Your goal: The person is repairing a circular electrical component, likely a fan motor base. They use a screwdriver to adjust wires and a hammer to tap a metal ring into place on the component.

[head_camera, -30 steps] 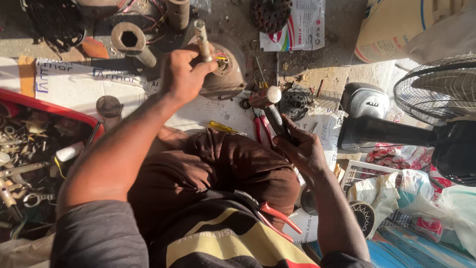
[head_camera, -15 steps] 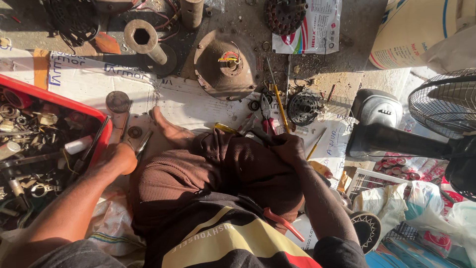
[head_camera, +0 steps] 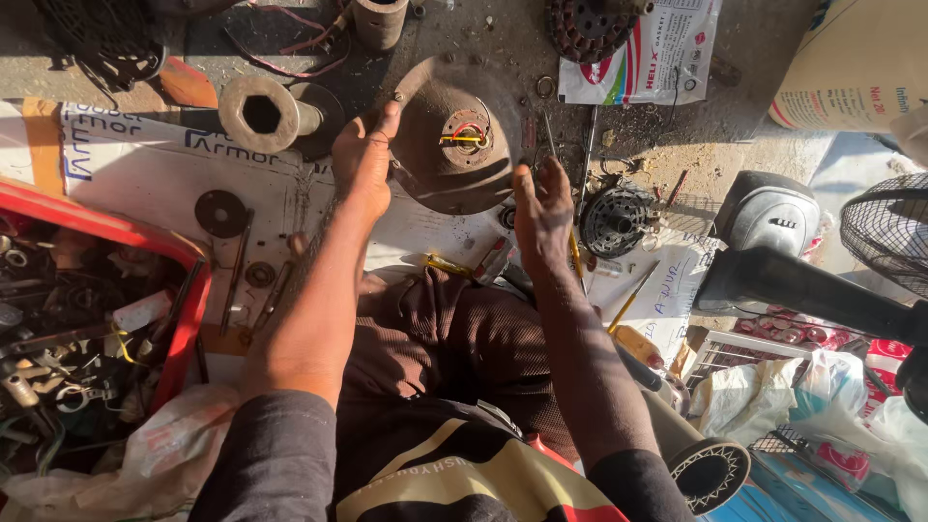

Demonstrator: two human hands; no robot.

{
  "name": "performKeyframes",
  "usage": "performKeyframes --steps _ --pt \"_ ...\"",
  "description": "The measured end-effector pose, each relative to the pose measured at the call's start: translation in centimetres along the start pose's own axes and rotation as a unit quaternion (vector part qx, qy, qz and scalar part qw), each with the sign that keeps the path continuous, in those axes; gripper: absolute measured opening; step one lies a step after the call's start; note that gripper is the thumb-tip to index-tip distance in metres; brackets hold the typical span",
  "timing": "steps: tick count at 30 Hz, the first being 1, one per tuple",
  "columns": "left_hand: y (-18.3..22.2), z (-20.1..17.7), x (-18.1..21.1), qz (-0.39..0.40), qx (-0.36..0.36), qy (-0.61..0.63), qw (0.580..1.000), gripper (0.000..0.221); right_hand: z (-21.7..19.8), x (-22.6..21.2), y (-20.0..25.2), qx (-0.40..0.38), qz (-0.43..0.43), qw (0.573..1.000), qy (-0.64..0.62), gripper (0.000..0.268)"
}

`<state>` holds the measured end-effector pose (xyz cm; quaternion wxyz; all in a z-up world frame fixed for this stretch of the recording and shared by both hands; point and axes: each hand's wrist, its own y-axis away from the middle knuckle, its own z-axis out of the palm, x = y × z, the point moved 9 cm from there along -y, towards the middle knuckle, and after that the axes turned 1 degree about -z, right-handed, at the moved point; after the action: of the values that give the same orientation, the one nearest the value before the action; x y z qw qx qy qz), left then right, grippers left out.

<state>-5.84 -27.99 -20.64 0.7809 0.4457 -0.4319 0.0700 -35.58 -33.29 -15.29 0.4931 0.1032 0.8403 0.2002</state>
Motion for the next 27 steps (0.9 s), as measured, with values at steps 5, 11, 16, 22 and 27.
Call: performKeyframes --steps 5,11,16,22,27 --pt "-0.9 2.6 0.4 0.014 -0.080 -0.044 0.996 0.043 3.8 1.2 -1.9 -0.079 0.139 0.985 -0.070 0.064" --pt "5.0 2.2 7.2 0.096 -0.081 -0.276 0.953 0.042 7.6 0.2 2.9 -0.253 -0.052 0.955 0.144 0.033" --pt "10.2 4.0 12.0 0.294 -0.082 -0.425 0.852 0.064 13.4 7.8 8.2 -0.192 0.386 0.815 -0.387 0.018" --pt "12.9 8.4 11.2 0.352 -0.147 -0.423 0.822 0.061 12.2 4.7 10.6 -0.227 0.328 0.791 -0.463 0.036" --pt "14.2 11.2 10.9 0.452 -0.140 -0.479 0.739 0.053 3.3 0.8 11.2 -0.120 0.150 0.914 -0.357 0.051"
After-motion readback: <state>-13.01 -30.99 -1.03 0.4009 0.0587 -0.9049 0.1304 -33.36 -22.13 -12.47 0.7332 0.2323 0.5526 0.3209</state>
